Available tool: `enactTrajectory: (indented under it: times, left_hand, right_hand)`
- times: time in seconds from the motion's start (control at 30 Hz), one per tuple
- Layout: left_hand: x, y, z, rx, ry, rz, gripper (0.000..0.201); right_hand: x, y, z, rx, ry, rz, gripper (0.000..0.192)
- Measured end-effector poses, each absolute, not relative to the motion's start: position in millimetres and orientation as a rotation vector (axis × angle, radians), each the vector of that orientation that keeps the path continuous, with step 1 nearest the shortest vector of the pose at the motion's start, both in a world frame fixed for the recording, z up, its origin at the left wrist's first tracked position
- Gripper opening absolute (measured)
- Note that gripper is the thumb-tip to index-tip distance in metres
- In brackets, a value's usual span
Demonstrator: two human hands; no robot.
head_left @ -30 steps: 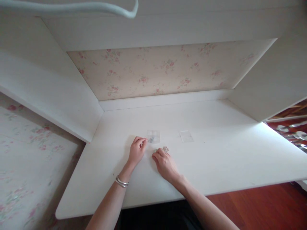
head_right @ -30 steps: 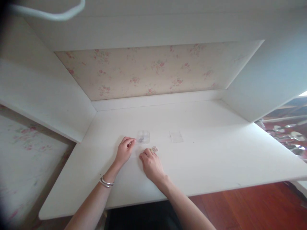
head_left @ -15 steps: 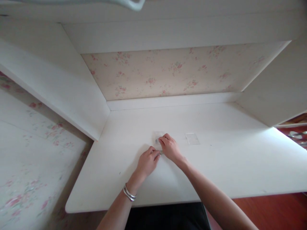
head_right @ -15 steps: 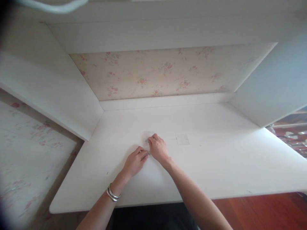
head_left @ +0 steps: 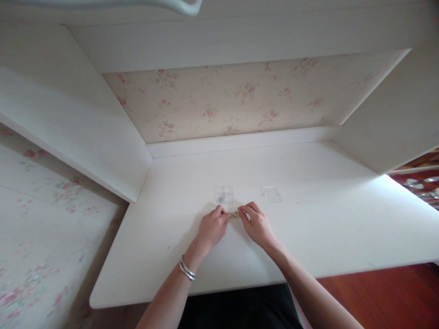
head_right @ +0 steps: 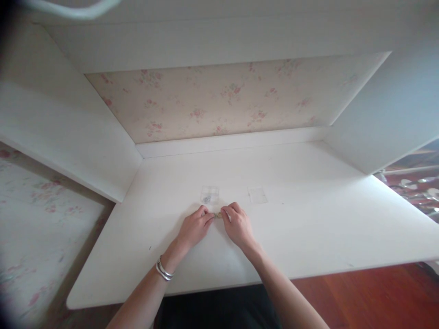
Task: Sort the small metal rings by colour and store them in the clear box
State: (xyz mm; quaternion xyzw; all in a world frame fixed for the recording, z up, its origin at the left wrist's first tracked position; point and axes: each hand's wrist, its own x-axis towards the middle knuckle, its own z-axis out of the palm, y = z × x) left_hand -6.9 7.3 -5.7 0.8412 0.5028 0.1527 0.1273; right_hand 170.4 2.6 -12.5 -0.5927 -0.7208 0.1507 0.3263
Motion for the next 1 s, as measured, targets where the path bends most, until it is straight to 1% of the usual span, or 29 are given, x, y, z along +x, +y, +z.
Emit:
enactTrajectory:
  times: [0.17,0.57,0.73,0.83,1.0]
  left_hand:
    - [-6.8,5.4,-8.5,2.438,1.442,0.453,0.026]
    - [-17.0,12.7,-6.9,2.103,1.404,0.781,0.025]
    - [-20.5,34.6,3.8,2.065,1.412,0.876,0.025]
    - [-20.0,56.2,8.4,2.138,1.471,0.898,0.023]
    - [-13.0,87.8,5.5,2.278,1.605,0.805,0.020]
  right_hand:
    - [169.7,-4.2,-19.4,-1.555,-1.926,0.410,0.027]
    - [163.2,-12.4,-12.2,-1.541,-2.129,0.366,0.022]
    - [155.7,-11.0,-8.2,-1.554,-2.223,0.324,0.023]
    - [150.2,-9.3,-7.9,-1.549,-2.275,0.280,0.018]
    - [143.5,-9.6,-10.2,-1.536,-2.294,0.233,0.020]
